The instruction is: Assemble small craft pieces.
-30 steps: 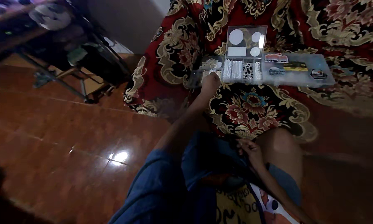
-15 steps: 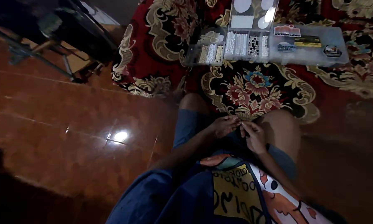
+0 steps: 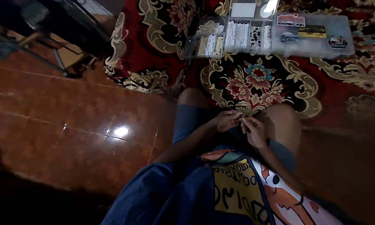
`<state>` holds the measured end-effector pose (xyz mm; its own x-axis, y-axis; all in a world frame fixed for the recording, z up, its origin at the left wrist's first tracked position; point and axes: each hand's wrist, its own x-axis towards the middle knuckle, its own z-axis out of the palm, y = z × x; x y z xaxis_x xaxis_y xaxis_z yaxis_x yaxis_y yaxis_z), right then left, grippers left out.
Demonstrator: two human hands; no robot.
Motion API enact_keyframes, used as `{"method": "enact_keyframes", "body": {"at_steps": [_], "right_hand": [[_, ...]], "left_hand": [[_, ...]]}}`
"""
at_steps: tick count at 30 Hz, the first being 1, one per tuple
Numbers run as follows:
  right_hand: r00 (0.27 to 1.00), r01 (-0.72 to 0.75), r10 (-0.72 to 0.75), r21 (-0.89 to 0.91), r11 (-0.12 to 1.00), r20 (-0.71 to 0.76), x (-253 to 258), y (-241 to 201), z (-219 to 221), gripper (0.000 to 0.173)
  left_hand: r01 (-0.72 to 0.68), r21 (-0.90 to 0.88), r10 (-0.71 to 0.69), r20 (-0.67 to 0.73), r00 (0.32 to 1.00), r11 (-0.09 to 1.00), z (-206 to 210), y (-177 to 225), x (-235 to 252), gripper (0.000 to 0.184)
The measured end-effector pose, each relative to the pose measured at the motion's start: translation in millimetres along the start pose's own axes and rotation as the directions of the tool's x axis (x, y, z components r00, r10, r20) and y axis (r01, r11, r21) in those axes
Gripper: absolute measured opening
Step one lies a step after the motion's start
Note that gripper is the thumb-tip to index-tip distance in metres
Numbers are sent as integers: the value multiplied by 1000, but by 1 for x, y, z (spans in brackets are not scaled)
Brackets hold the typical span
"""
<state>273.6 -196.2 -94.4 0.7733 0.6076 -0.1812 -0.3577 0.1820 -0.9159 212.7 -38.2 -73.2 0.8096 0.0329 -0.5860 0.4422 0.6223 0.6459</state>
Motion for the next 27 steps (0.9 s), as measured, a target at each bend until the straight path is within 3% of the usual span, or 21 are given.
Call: {"method": "enact_keyframes", "body": {"at_steps": [16,22,27], "right_hand": [[1000,0,-1,-45,999,-20,0,-1,1,17],[999,-39,37,-58,998,-24,0,-1,0,16],[1000,-20,19,-38,999,-25,0,2,-1,16]], "left_hand": [[15,-25,-16,-23,1000,1000,6,3,-2,22],[-24,71,25,-9,1000,997,5,0,-4,35],[-31,50,31,-2,1000,998,5,-1,-3,30]]}}
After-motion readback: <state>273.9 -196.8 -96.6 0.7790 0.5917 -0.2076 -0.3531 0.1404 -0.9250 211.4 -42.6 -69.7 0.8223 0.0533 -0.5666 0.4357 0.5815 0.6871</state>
